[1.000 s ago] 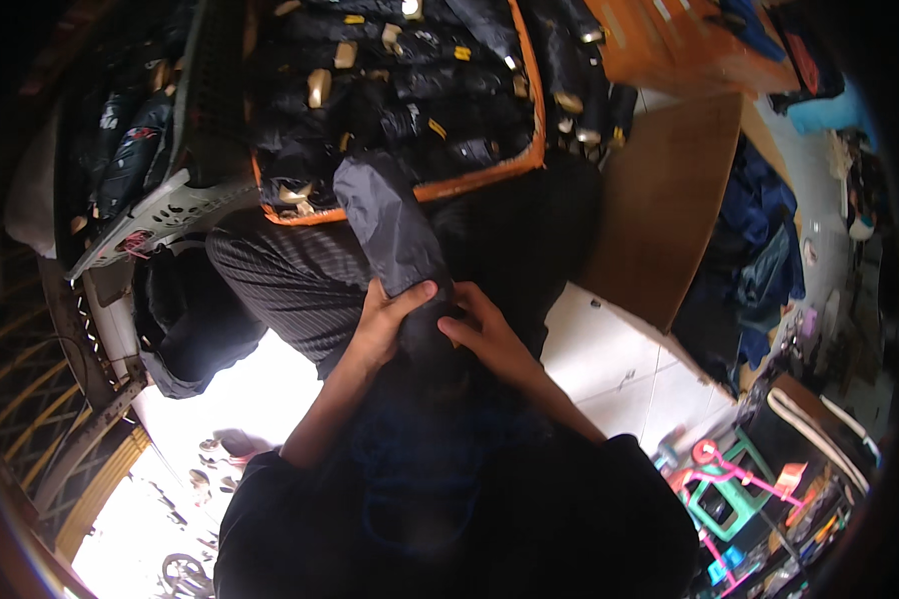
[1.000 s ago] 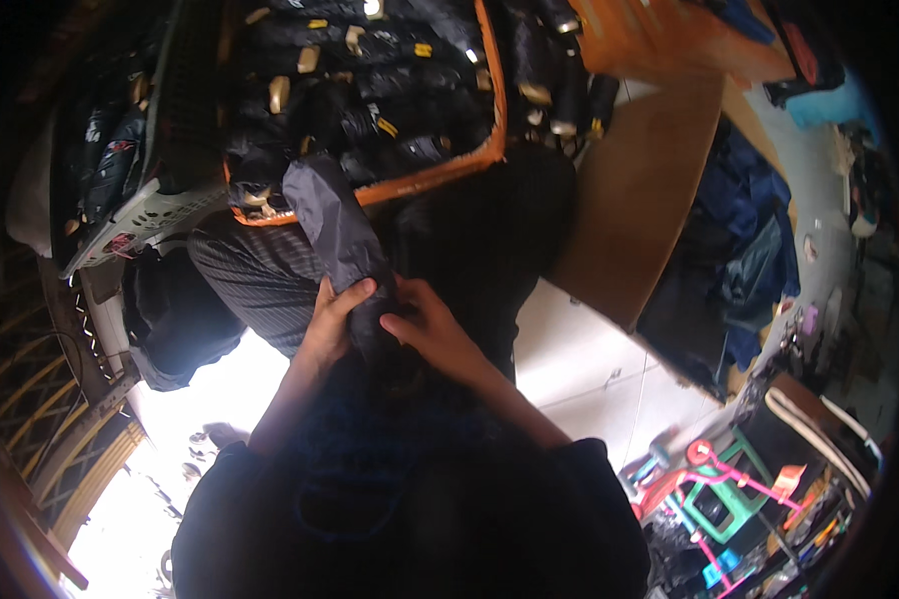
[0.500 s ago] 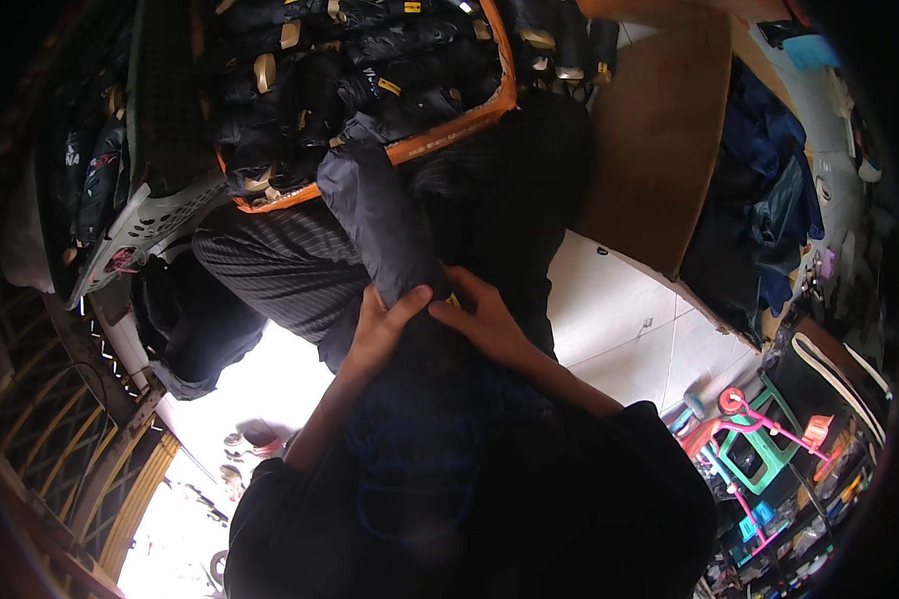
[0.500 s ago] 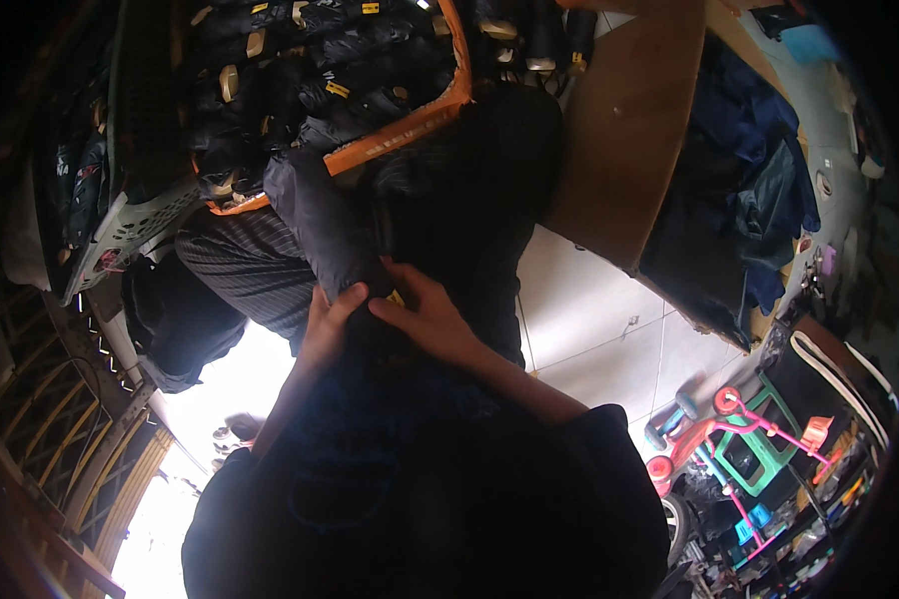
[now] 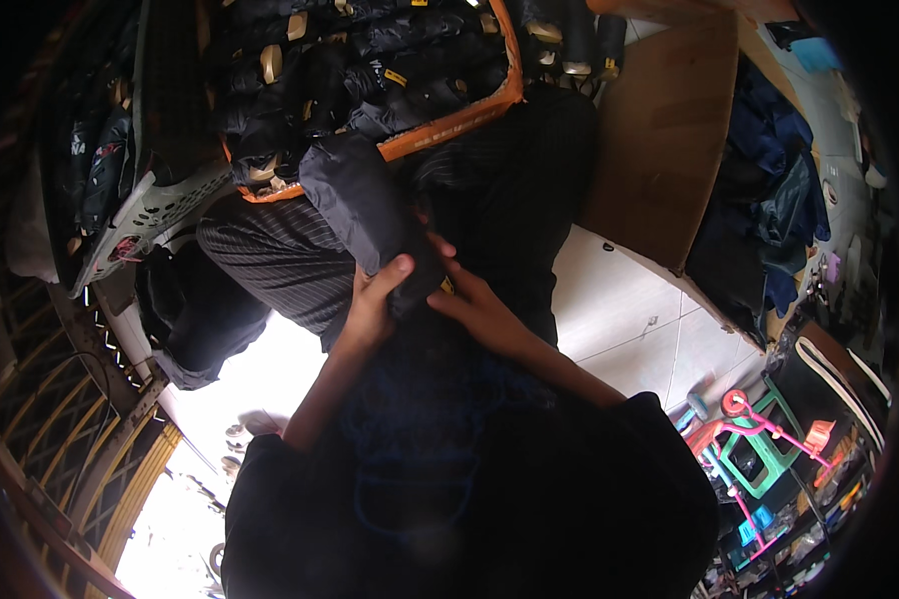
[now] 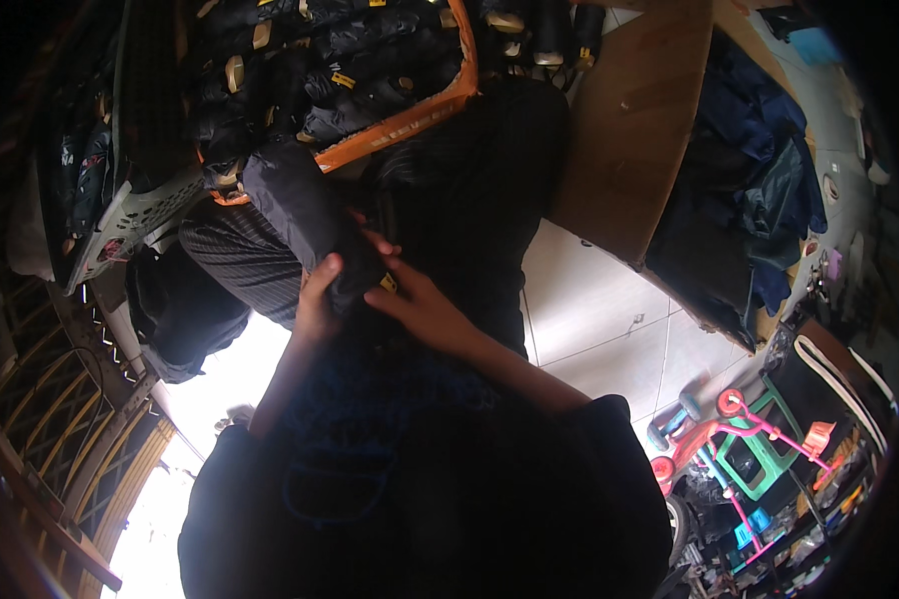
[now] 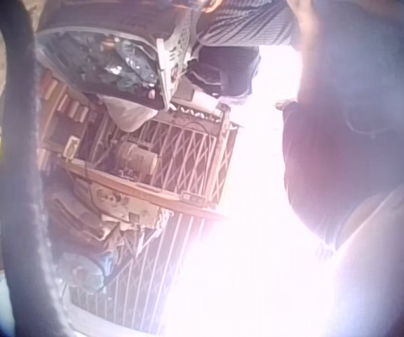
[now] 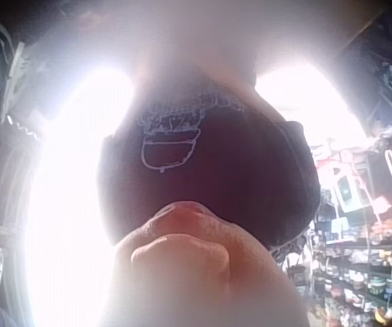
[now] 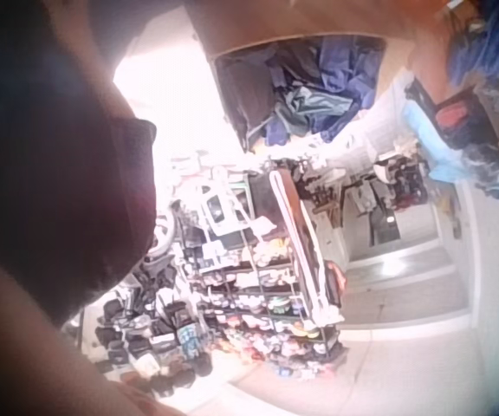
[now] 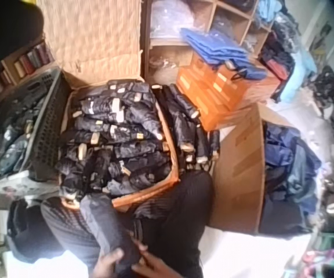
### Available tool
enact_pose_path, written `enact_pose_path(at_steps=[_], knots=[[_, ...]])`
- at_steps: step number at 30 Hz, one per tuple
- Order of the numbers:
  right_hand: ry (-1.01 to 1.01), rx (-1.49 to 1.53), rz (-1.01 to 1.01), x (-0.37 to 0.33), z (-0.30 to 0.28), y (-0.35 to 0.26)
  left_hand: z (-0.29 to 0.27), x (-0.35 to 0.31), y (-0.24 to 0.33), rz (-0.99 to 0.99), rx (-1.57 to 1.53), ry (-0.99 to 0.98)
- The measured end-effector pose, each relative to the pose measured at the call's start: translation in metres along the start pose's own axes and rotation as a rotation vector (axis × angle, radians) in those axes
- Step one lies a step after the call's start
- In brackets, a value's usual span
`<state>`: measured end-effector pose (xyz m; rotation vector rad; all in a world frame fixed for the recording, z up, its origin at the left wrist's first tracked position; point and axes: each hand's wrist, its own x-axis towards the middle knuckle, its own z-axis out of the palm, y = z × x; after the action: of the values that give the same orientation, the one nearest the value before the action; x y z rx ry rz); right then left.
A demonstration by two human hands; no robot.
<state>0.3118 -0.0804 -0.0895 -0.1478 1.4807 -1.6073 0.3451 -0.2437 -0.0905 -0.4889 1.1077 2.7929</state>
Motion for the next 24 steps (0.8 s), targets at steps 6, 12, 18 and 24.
enact_pose_path(at_steps=[6,12,18,24], knots=[[-0.176,0.147,0.309,-0.006,-0.004,-0.018,0.009,-0.006,-0.003,-0.04,-0.005,0.088],[-0.145,0.078,0.268,-0.006,-0.002,-0.011,0.006,-0.014,-0.009,-0.066,0.113,0.087],[-0.195,0.113,0.141,-0.006,-0.008,-0.006,0.012,-0.012,-0.004,0.043,0.029,0.122],[-0.245,0.096,0.133,0.004,-0.009,-0.006,0.018,0.016,0.023,0.155,-0.006,0.078]])
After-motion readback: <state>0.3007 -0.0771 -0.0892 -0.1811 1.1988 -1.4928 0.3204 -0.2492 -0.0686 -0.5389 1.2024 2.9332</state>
